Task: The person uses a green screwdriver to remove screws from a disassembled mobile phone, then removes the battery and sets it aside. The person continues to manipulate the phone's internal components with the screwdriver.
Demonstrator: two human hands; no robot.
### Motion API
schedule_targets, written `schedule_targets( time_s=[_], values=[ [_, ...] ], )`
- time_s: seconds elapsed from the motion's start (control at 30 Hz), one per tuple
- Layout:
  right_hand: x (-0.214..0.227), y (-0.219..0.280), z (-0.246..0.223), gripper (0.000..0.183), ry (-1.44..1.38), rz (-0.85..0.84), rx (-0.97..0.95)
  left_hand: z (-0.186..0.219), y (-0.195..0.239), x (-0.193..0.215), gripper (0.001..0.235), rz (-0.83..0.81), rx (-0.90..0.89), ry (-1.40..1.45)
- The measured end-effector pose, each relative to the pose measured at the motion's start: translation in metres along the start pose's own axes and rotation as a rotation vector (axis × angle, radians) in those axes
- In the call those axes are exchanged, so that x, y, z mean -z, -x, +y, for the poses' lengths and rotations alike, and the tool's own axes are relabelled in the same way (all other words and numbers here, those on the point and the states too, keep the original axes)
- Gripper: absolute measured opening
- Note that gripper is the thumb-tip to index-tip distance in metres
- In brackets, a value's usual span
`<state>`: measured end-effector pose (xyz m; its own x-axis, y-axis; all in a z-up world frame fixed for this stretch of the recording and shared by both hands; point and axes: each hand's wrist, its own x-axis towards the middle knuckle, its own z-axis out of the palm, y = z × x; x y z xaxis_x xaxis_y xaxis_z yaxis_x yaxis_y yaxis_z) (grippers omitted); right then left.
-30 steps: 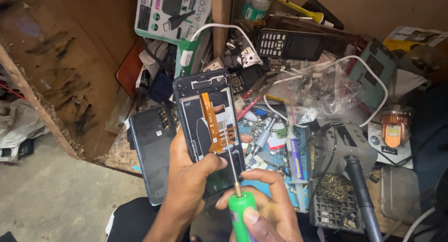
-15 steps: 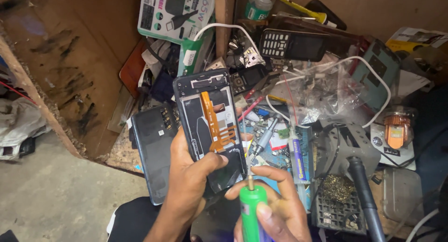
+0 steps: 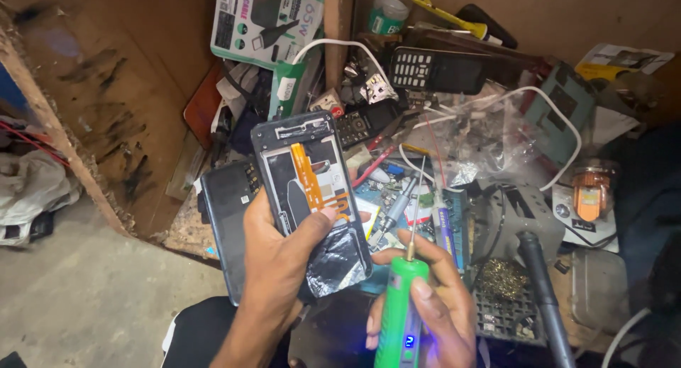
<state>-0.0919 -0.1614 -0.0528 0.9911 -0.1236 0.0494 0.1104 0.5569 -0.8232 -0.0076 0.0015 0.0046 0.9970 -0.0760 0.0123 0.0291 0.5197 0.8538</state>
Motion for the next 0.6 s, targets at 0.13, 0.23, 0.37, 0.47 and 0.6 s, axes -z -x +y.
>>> schedule_targets(
  time_s=[0.13, 0.23, 0.37, 0.47, 0.6],
  values=[
    [-0.003, 0.004, 0.003, 0.067, -0.006, 0.024, 0.019, 0.004, 0.006, -0.001, 0.039, 0.057, -0.043, -0.187],
    [-0.004, 0.006, 0.001, 0.067, 0.006, 0.019, 0.033, 0.005, 0.011, -0.003, 0.033, 0.069, -0.072, -0.307],
    [-0.009, 0.010, -0.004, 0.068, 0.021, 0.029, 0.027, 0.004, 0.018, -0.009, 0.029, 0.063, -0.067, -0.321],
    [-0.012, 0.013, -0.010, 0.068, 0.042, 0.042, -0.004, -0.001, 0.020, -0.015, 0.030, 0.069, -0.064, -0.318],
    [-0.014, 0.019, -0.018, 0.068, 0.047, 0.051, -0.096, -0.005, 0.025, -0.022, 0.029, 0.075, 0.027, -0.216]
  ],
)
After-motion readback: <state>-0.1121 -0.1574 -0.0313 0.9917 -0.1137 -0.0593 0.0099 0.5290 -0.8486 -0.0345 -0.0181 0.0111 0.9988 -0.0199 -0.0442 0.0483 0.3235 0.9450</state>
